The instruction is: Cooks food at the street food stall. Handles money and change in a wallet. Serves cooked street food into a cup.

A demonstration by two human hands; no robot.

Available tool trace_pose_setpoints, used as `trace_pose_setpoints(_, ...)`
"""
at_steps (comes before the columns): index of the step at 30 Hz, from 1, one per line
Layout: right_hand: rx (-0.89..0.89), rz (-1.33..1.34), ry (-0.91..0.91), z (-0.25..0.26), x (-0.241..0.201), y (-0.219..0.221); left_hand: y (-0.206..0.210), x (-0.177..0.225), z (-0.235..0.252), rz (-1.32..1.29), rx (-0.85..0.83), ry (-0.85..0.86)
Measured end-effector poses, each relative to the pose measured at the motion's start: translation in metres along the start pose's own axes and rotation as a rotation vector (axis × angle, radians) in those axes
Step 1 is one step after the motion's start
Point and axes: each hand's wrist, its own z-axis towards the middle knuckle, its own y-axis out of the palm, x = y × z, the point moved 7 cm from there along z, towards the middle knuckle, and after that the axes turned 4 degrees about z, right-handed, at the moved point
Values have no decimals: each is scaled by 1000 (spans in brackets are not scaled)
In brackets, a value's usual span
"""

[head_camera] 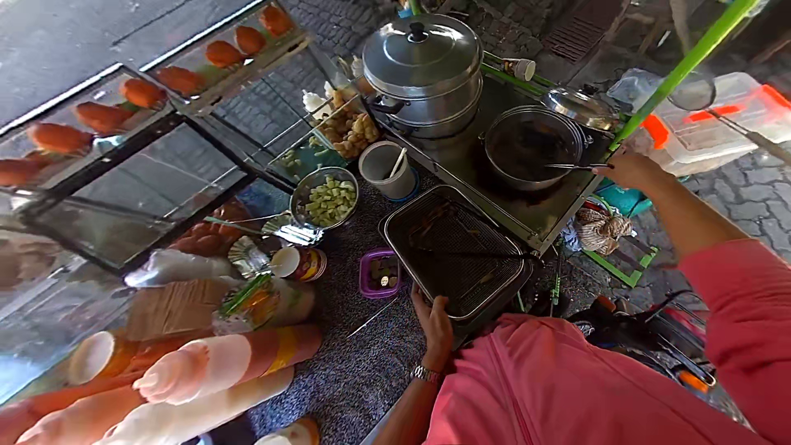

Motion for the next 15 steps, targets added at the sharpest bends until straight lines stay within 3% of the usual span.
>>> trace_pose_setpoints(5,-202,559,164,6,-4,31,29,-17,19,-10,-51,25)
trace_pose_setpoints(8,-200,563,187,4,-17,36,36,-17,24,56,-33,1)
trace_pose_setpoints(11,-176,456,94,2,-31,44,33,-20,26,192,-79,-30)
trace_pose_setpoints(15,-132,636,110,-27,-40,54,26,-22,33,431,-199,-2)
